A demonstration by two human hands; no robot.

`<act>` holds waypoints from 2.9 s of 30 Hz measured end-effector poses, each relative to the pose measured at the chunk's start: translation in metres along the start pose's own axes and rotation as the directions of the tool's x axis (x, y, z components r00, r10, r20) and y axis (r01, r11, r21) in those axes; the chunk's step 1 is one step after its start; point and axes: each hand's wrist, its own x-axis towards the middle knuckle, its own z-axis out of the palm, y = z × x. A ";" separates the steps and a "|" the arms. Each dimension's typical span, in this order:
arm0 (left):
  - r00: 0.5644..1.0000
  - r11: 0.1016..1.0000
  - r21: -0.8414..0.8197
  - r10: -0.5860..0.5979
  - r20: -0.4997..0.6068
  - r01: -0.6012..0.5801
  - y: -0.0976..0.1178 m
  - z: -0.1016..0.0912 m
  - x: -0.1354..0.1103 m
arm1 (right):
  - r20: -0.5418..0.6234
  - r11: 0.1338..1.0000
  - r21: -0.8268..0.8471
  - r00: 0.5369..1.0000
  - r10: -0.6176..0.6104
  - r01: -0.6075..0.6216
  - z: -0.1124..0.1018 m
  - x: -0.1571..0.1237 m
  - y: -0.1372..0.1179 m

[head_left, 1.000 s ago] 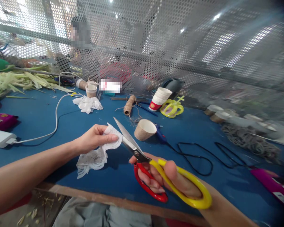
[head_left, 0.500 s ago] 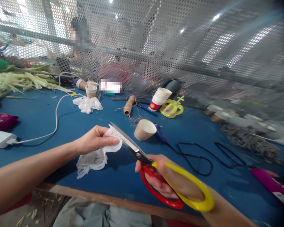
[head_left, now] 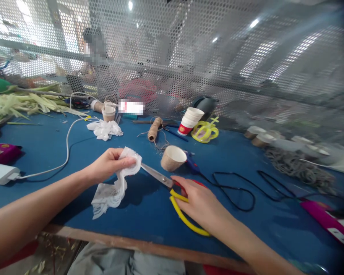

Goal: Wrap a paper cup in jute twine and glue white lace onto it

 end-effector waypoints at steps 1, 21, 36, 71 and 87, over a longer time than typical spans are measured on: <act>1.000 1.000 -0.004 0.010 -0.005 -0.010 0.000 -0.001 0.000 | 0.004 0.996 -0.088 1.000 -0.018 0.018 0.000 -0.001 0.002; 0.990 0.786 0.604 0.135 0.042 -0.133 -0.007 0.022 -0.008 | -0.227 0.676 0.699 0.969 -0.101 0.234 0.005 0.031 -0.059; 0.720 0.931 -0.011 0.275 -0.637 -0.365 0.034 -0.038 0.020 | -0.317 0.321 0.917 0.920 0.230 0.236 -0.008 0.038 -0.037; 0.843 0.258 0.923 0.390 -0.369 0.284 0.014 -0.083 0.052 | -0.221 0.129 0.970 0.970 0.098 0.208 -0.006 0.032 -0.042; 0.957 0.987 0.126 -0.130 0.258 0.100 0.020 0.031 -0.009 | -0.121 0.549 0.814 0.980 -0.157 0.189 -0.030 0.012 -0.034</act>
